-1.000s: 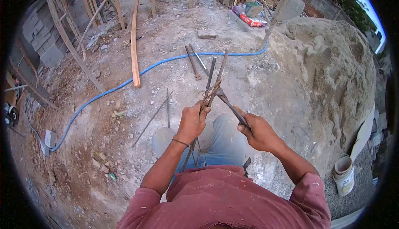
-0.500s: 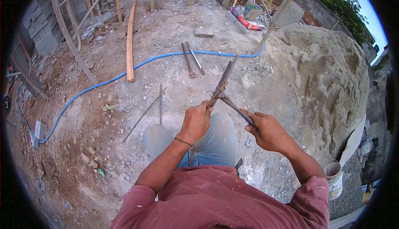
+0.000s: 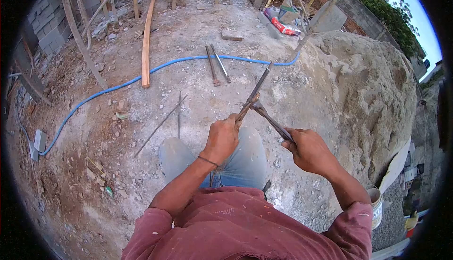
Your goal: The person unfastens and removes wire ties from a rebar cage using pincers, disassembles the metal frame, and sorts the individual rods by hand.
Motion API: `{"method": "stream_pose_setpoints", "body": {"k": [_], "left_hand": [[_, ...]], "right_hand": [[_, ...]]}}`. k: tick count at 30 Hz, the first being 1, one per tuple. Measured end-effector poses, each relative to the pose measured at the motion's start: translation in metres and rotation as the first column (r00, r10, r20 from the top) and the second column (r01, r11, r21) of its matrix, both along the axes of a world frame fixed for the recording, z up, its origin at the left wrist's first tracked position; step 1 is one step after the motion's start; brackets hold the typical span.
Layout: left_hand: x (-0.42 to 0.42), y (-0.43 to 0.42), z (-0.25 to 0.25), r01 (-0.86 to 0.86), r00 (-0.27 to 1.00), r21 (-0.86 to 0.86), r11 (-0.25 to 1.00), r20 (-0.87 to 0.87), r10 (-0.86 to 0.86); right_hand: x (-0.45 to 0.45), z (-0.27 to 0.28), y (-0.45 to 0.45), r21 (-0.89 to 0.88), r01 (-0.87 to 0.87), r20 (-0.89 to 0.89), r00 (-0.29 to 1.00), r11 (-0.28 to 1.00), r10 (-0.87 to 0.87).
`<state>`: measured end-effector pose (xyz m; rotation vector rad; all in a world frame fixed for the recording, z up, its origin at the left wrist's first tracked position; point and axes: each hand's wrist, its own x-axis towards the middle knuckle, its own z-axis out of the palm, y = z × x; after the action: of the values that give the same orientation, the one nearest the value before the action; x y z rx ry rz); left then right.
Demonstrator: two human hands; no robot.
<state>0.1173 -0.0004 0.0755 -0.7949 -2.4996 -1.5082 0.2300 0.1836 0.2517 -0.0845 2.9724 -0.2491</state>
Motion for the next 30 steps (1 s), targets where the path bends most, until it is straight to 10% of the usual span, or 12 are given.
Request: {"method": "stream_pose_setpoints", "body": {"k": [9,17,25,27,30], "left_hand": [[-0.006,-0.008,-0.003,0.009,0.999,0.066,0.998,-0.036,-0.006],[-0.012,-0.037,-0.006,0.057,0.997,0.221,0.974,0.041,-0.067],[-0.013,-0.06,-0.001,0.168,0.982,0.092,0.981,0.076,-0.176],[-0.008,-0.059,-0.001,0.205,0.977,0.057,0.977,0.049,-0.208],[-0.013,-0.062,-0.002,0.211,0.976,0.105,0.972,-0.075,-0.203]], "right_hand": [[-0.01,-0.055,0.008,-0.002,0.059,-0.103,0.993,0.998,-0.059],[-0.038,-0.183,-0.063,-0.639,-0.045,-0.471,0.812,0.768,-0.344],[-0.069,-0.242,-0.099,-0.673,-0.121,-0.58,0.699,0.729,-0.419],[-0.078,-0.268,-0.118,-0.678,-0.259,-0.715,0.454,0.688,-0.532],[-0.073,-0.261,-0.103,-0.64,-0.263,-0.705,0.576,0.722,-0.414]]}}
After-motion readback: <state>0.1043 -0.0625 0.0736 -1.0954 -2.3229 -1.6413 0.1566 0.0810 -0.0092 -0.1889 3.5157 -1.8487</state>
